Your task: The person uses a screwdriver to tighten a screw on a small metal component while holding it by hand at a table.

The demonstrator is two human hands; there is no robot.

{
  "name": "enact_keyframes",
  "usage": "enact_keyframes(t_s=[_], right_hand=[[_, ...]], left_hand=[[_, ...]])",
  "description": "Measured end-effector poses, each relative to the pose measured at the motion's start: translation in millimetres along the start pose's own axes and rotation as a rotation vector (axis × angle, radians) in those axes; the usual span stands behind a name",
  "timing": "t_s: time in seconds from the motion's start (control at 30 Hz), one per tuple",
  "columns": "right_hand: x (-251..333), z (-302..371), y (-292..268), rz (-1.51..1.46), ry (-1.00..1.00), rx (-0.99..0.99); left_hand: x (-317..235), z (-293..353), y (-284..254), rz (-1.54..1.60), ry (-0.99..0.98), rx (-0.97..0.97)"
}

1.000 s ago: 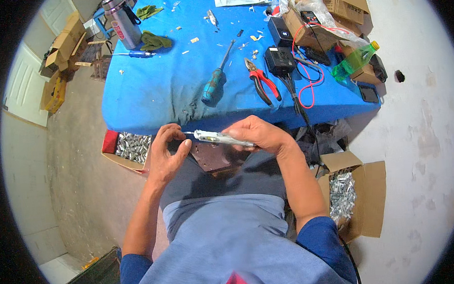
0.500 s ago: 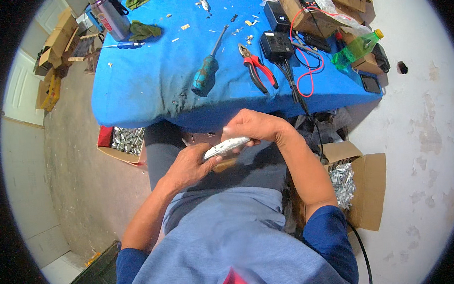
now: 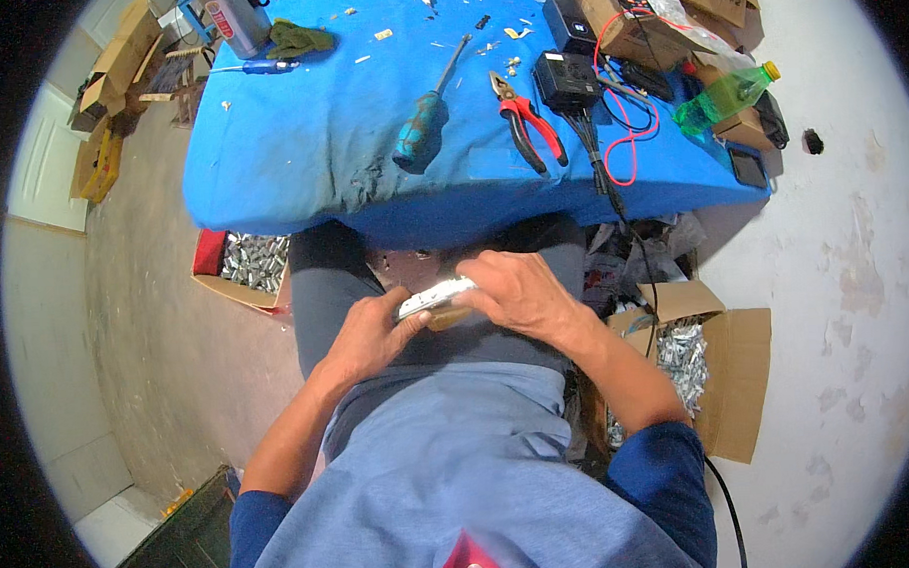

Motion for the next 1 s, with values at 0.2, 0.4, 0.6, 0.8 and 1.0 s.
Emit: enact_keyframes(t_s=[0.2, 0.4, 0.6, 0.8, 1.0], right_hand=[[5.7, 0.9, 10.2, 0.090, 0.043, -0.213], [13.3, 4.6, 23.4, 0.150, 0.221, -0.346], [22.9, 17.9, 49.7, 0.168, 0.441, -0.456], [13.4, 24.9, 32.4, -0.243, 0.312, -0.138], [11.2, 19.3, 26.7, -0.175, 0.267, -0.106]], left_hand=[[2.8, -3.6, -0.4, -0.029, 0.097, -0.174], [9.8, -5.5, 12.0, -0.005, 0.099, -0.312], [4.2, -2.0, 26.7, 0.044, -0.001, -0.385], [18.7, 16.7, 29.3, 0.162, -0.075, -0.286], [16.8, 14.8, 23.9, 0.175, -0.080, -0.269]])
Point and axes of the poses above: each hand's wrist, its own z-axis away from the middle knuckle, its own y-axis out of the palm, x = y × z, the point moved 3 cm from there along -z, towards the middle knuckle, and after that the axes turned 10 degrees about z, right-handed, at the moved point
